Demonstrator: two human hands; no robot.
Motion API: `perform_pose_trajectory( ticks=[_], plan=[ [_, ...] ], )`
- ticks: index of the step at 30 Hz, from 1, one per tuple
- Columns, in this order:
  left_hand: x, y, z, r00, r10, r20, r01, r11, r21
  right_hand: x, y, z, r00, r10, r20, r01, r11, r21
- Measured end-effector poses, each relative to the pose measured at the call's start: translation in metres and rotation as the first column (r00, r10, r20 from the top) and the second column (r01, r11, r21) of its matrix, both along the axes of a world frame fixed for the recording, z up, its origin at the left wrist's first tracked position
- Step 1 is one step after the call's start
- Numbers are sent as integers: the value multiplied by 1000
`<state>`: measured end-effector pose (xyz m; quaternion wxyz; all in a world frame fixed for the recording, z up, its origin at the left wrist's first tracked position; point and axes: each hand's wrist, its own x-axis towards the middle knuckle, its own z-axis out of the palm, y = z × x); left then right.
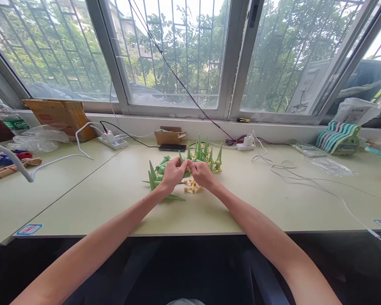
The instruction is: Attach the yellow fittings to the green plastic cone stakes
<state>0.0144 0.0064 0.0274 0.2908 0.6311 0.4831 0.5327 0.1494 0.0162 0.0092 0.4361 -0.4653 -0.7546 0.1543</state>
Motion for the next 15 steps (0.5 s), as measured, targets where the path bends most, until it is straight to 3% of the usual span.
perform_pose_trajectory(
  ticks=[15],
  plan=[
    [-1, 3, -1, 999, 36, 31, -36, 999, 7, 0, -4, 3, 999, -22, -34, 23, 1000, 19]
  ],
)
